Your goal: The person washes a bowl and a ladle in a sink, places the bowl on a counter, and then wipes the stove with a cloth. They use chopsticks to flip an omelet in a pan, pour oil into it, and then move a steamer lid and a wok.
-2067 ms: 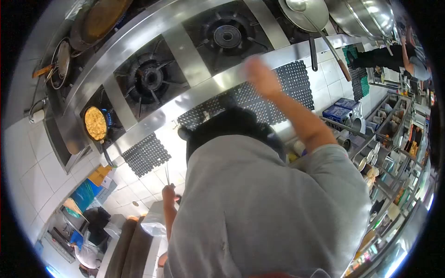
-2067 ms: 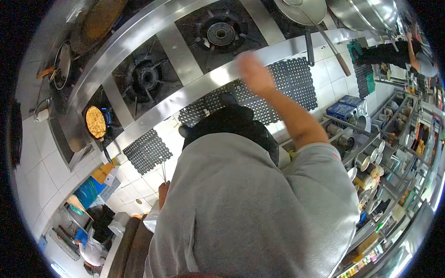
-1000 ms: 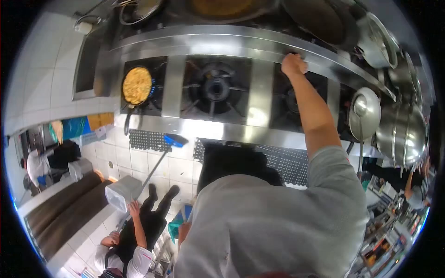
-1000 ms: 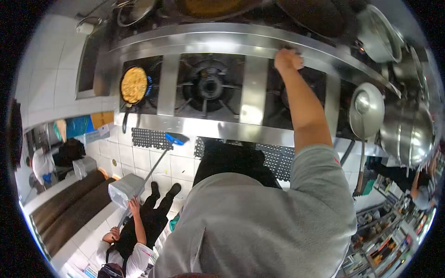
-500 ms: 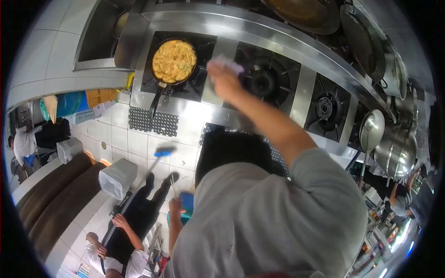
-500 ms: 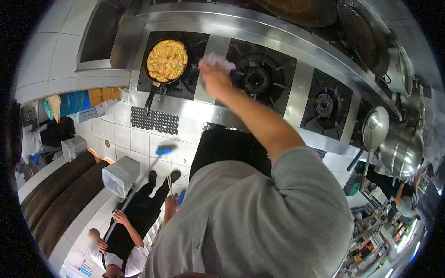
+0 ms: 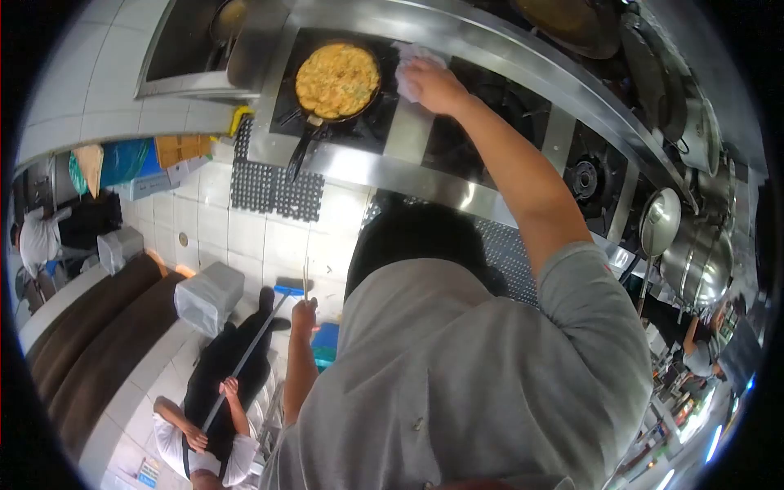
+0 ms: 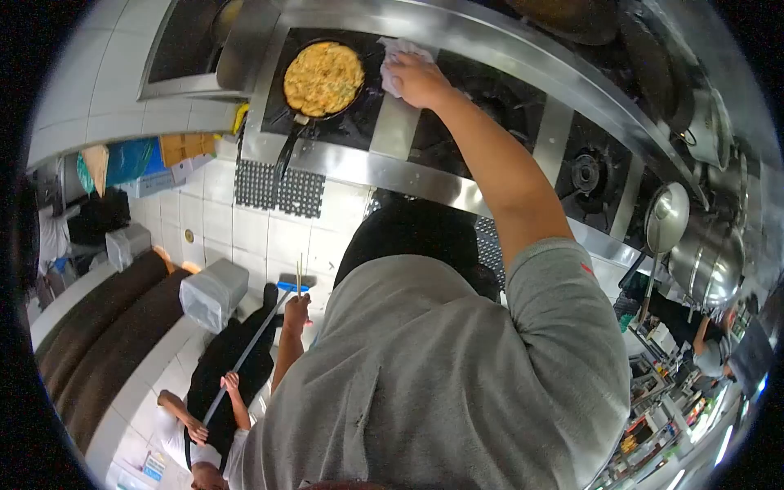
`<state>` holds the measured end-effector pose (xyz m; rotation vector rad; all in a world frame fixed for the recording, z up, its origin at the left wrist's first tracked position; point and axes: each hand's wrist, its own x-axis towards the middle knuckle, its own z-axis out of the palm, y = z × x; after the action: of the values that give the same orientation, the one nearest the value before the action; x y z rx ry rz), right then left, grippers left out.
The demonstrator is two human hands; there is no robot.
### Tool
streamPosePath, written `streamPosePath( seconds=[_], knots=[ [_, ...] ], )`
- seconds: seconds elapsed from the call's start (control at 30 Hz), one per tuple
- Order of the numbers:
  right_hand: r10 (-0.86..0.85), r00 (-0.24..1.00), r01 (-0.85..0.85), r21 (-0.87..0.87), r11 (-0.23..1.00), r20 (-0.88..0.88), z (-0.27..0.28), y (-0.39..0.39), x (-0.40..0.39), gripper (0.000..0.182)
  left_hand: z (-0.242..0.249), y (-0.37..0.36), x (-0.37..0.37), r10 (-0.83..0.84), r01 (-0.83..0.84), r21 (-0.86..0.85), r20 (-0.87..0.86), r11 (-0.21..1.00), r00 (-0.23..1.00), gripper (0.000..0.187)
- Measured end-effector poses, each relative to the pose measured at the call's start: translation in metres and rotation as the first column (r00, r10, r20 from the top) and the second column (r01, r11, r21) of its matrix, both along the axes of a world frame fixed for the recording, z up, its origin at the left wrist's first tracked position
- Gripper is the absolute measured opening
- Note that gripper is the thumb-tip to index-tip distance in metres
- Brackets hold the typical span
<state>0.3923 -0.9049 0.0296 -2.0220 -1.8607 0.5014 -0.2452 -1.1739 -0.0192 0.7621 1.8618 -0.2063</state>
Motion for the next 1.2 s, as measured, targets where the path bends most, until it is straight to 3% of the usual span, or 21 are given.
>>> streamPosePath(
  seconds=[0.07,0.1,0.23,0.3,0.33,0.37,0.43,0.5,0.63,0.77,0.8,0.83,0.87,0.9,0.93,0.97,1.0,1.03,1.1,1.13,1.2],
  knots=[
    [0.170,0.937,-0.206,0.088,0.975,0.306,-0.022,-0.029,-0.027,0.051,0.011,-0.006,-0.007,-0.080,0.080,-0.012,-0.007,0.997,0.997,0.043],
    [0.095,0.971,-0.125,0.128,0.984,0.219,-0.026,-0.062,-0.057,0.053,0.008,-0.011,-0.015,-0.073,0.073,-0.010,-0.004,0.997,0.997,0.043],
    [0.372,0.884,-0.399,0.044,0.916,0.284,-0.025,-0.162,-0.132,0.056,0.018,-0.030,-0.024,0.127,-0.127,0.041,0.006,0.991,0.992,0.036],
    [0.422,0.897,-0.438,0.124,0.890,0.134,-0.029,-0.164,-0.161,0.055,0.023,-0.040,-0.024,0.087,-0.087,-0.008,-0.019,0.996,0.996,0.044],
    [0.429,0.896,-0.441,0.130,0.888,0.113,-0.036,-0.148,-0.182,0.055,-0.008,-0.068,-0.055,-0.172,0.166,0.168,0.023,0.972,0.985,0.043],
    [0.414,0.900,-0.435,0.192,0.880,0.139,-0.043,-0.119,-0.211,0.053,-0.033,-0.093,-0.085,-0.431,0.400,0.336,0.020,0.853,0.902,0.042],
    [0.370,0.922,-0.388,0.252,0.887,0.117,-0.062,-0.064,-0.270,0.050,0.017,-0.072,-0.032,0.111,-0.117,-0.071,-0.075,0.991,0.991,0.041],
    [0.296,0.949,-0.314,0.324,0.892,0.104,-0.083,-0.013,-0.327,0.050,0.036,-0.079,-0.017,0.119,-0.119,0.009,-0.081,0.993,0.990,0.044],
    [0.140,0.924,-0.283,0.394,0.874,0.355,-0.074,0.008,-0.351,0.052,0.060,-0.094,-0.021,-0.071,0.066,-0.062,-0.084,0.996,0.994,0.043],
    [0.079,0.979,-0.156,0.440,0.884,0.188,-0.073,-0.078,-0.284,0.051,0.051,-0.107,-0.038,-0.181,0.179,-0.063,-0.021,0.982,0.983,0.039],
    [0.116,0.977,-0.180,0.392,0.902,0.181,-0.065,-0.117,-0.243,0.051,0.042,-0.102,-0.040,-0.396,0.389,-0.120,-0.037,0.913,0.918,0.035],
    [0.125,0.992,-0.116,0.265,0.957,-0.015,-0.049,-0.161,-0.200,0.050,0.018,-0.105,-0.058,-0.919,0.885,0.337,-0.118,0.320,0.377,0.034],
    [0.107,0.994,-0.105,0.071,0.992,-0.018,-0.033,-0.203,-0.158,0.053,-0.001,-0.108,-0.075,-0.668,0.671,0.034,0.145,0.740,0.730,0.034],
    [0.091,0.994,-0.086,-0.093,0.992,0.056,-0.045,-0.254,-0.116,0.057,0.026,-0.066,-0.029,-0.248,0.261,-0.284,0.084,0.923,0.965,0.036],
    [-0.017,0.997,0.031,-0.188,0.982,0.075,-0.027,-0.302,-0.073,0.063,-0.016,-0.062,-0.058,-0.796,0.825,-0.076,0.228,0.560,0.561,0.034],
    [-0.050,0.958,0.106,-0.188,0.976,0.281,-0.033,-0.359,-0.040,0.066,-0.055,-0.059,-0.086,-0.999,0.974,0.224,-0.008,-0.038,-0.038,0.033],
    [-0.089,0.945,0.165,-0.225,0.960,0.314,-0.017,-0.402,-0.004,0.069,-0.060,-0.037,-0.068,-0.833,0.834,0.037,0.093,0.550,0.545,0.032],
    [-0.126,0.926,0.209,-0.205,0.956,0.354,-0.009,-0.428,0.019,0.069,-0.063,-0.013,-0.046,-0.358,0.366,-0.189,0.077,0.911,0.931,0.031],
    [-0.248,0.938,0.299,-0.207,0.932,0.241,0.003,-0.469,0.052,0.068,-0.106,0.024,-0.045,-0.514,0.514,0.038,0.126,0.857,0.849,0.032],
    [-0.204,0.938,0.281,-0.267,0.922,0.281,0.018,-0.464,0.055,0.067,-0.031,0.053,0.047,-0.187,0.169,-0.186,-0.083,0.968,0.979,0.031],
    [-0.203,0.927,0.257,-0.138,0.956,0.315,-0.006,-0.444,0.081,0.066,-0.035,0.071,0.070,-0.329,0.329,-0.073,0.010,0.941,0.944,0.032]
  ],
)
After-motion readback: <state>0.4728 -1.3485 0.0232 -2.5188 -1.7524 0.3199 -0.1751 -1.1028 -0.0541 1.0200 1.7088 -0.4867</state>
